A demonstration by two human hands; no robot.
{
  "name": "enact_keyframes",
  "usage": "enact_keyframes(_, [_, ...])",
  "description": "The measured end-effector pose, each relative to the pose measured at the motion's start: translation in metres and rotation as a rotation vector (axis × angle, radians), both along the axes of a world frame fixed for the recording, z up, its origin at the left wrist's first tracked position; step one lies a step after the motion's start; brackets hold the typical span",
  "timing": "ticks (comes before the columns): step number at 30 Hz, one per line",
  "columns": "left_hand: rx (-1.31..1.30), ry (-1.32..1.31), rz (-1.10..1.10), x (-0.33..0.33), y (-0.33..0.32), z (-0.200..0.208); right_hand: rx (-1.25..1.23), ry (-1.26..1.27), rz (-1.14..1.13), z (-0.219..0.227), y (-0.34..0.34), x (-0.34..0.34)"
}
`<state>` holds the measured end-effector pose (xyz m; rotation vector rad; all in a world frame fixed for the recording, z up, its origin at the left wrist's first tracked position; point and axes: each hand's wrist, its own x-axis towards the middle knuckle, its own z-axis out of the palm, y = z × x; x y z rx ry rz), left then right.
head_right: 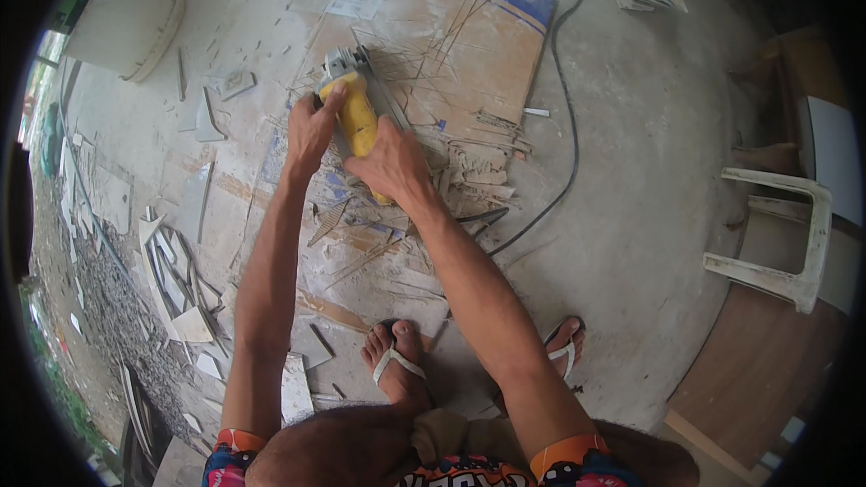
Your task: The person uses a handheld angle grinder to cut and grind rectangular tile pieces on a cluttered floor. They repeatedly pick up tiles, position them, and run the grinder along edges, then set the pieces aside among other cut-offs.
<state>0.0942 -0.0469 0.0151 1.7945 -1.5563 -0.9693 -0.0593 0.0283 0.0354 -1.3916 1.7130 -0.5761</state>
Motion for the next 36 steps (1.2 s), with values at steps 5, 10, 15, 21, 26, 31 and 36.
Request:
enact_keyframes(5, [-0.017, 0.027, -0.004, -0.004, 0.012, 0.002, 0.037, -0.02, -0.023, 0.007, 0.01, -0.004])
enact_keyframes(10, [-0.021, 0.064, 0.003, -0.014, 0.034, 0.01, 0.065, -0.005, 0.005, 0.01, 0.026, -0.013])
enact_keyframes(15, [-0.034, 0.041, -0.016, -0.014, 0.047, 0.007, 0.027, 0.018, 0.02, 0.011, 0.042, -0.017])
enact_keyframes(21, [-0.024, 0.08, 0.008, -0.015, 0.04, 0.007, 0.122, 0.034, 0.029, 0.023, 0.034, -0.014])
enact_keyframes(26, [-0.033, 0.062, -0.011, -0.009, 0.025, 0.003, 0.097, 0.002, 0.0, 0.01, 0.021, -0.01])
enact_keyframes(31, [-0.006, 0.051, 0.011, -0.011, 0.02, 0.004, 0.064, -0.003, -0.004, 0.005, 0.018, -0.009])
enact_keyframes(36, [-0.009, 0.027, -0.008, -0.007, 0.024, 0.001, 0.041, 0.006, 0.012, 0.007, 0.023, -0.008])
